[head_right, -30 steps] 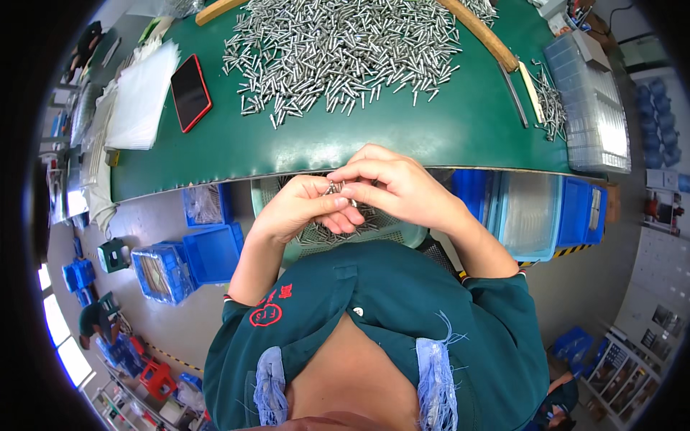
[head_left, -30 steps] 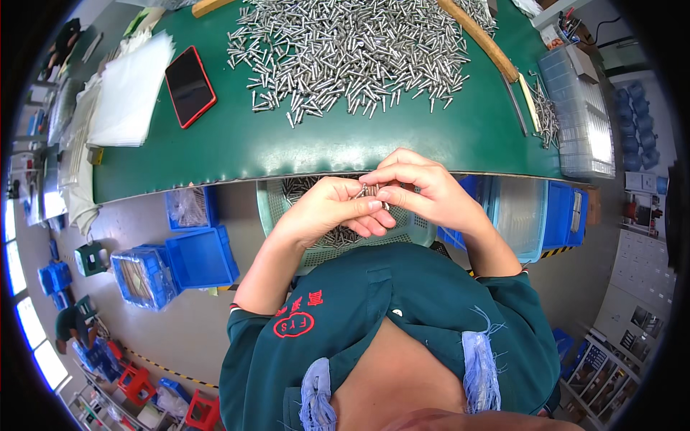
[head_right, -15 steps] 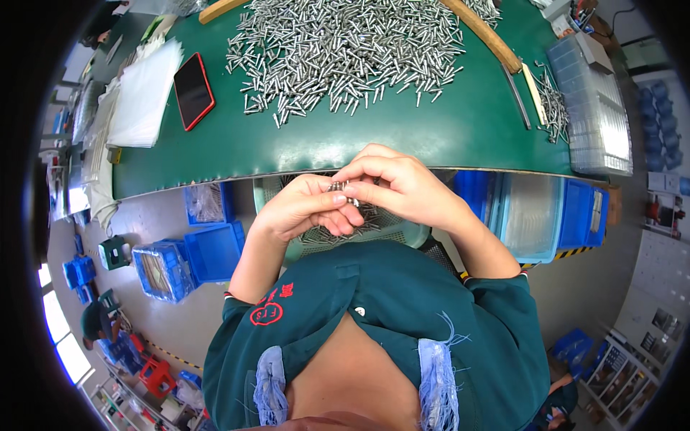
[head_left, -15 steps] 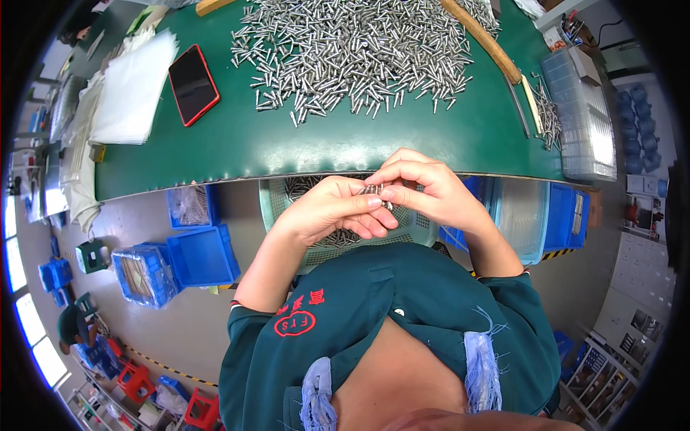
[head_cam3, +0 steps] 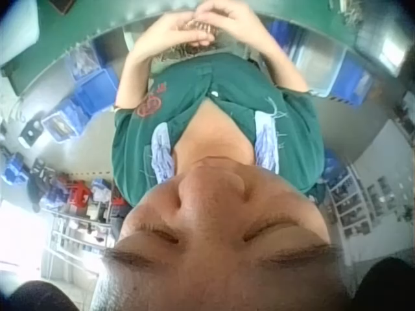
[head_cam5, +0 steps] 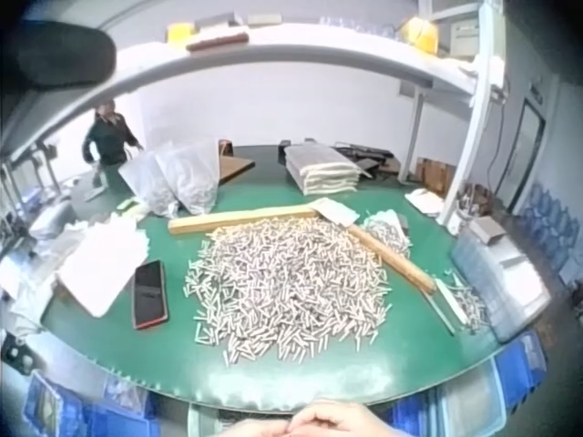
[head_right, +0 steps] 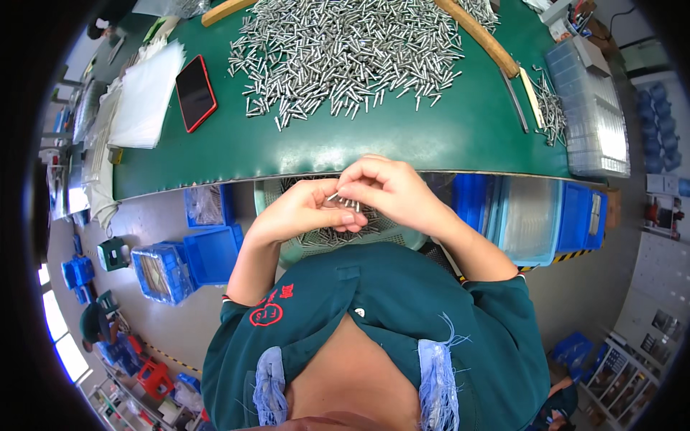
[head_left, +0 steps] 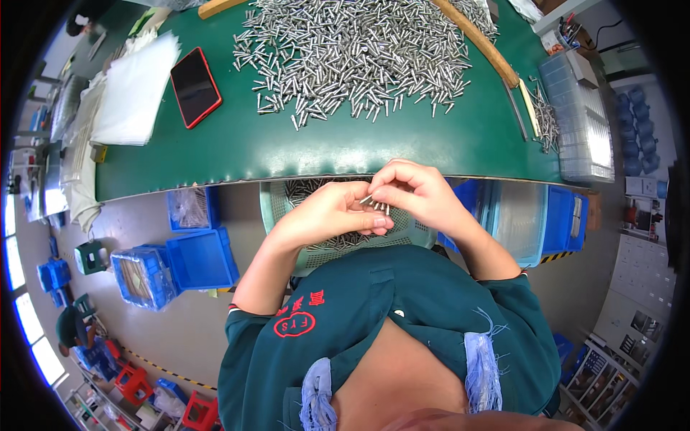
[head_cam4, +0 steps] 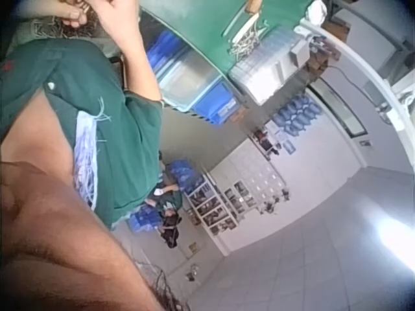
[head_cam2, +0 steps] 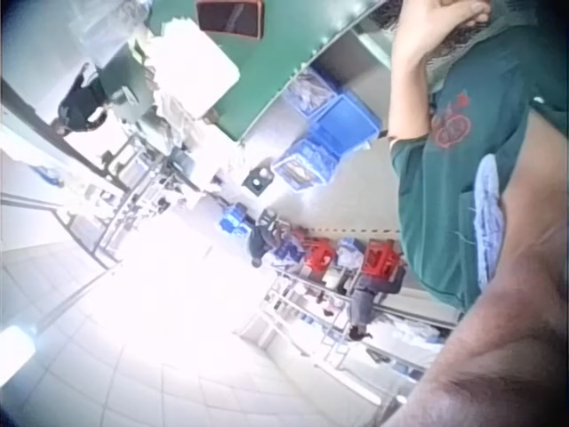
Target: Sorting small metal pins and placing them into a bin on a manufacturing workbench.
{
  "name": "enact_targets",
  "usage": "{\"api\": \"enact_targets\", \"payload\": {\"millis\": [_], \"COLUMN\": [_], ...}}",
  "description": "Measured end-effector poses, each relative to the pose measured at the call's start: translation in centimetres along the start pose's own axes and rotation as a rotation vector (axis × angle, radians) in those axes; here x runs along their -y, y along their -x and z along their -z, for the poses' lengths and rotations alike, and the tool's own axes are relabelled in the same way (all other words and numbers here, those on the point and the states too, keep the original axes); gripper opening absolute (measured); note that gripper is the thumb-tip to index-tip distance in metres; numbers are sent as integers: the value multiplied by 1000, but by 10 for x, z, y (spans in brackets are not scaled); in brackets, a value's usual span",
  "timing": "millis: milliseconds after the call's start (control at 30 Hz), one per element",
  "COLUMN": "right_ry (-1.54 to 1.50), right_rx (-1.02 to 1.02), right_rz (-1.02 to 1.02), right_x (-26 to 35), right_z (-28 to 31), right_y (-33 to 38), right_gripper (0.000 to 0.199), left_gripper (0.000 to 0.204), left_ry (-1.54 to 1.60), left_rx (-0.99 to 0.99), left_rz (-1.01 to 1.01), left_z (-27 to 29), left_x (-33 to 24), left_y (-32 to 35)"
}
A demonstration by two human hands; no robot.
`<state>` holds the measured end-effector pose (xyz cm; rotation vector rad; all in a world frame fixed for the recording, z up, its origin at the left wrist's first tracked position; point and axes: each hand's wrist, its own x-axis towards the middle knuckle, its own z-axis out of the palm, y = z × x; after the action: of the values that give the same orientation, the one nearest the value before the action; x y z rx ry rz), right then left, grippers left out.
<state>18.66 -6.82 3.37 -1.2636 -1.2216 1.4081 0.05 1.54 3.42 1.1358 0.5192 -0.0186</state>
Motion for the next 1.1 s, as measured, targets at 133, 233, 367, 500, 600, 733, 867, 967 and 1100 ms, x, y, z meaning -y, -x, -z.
{"api": "enact_targets", "payload": {"millis": [133, 233, 367, 500, 600, 733, 867, 967, 1100], "right_ry": [-828, -1095, -1300, -1075, -439, -177, 471, 742, 939], "right_rx": [51, 107, 117, 32, 68, 64, -161, -378, -481], "right_rz": [-265, -352, -446, -447, -304, -80, 152, 258, 232], "right_x": [-13, -27, -40, -26, -21, -14, 5, -7, -15], "right_z": [0, -1, 2, -6, -7, -6, 16, 29, 29], "right_y": [1, -2, -3, 0, 1, 1, -11, -32, -51], "right_gripper": [22, 27, 25, 23, 18, 13, 15, 23, 24], "left_gripper": [21, 21, 23, 24, 23, 23, 23, 20, 28], "left_ry": [61, 97, 31, -40, -58, -142, -647, -1167, -1255], "left_rx": [76, 50, -82, -266, -356, -479, -772, -921, -895], "left_rz": [-42, -78, -124, -230, -310, -370, -480, -604, -570], "left_z": [4, 9, 17, 28, 34, 32, 30, 37, 30], "left_x": [0, 1, -2, 1, 4, -5, -13, -11, -11], "left_y": [4, 8, 15, 23, 24, 19, 3, -22, -55]}}
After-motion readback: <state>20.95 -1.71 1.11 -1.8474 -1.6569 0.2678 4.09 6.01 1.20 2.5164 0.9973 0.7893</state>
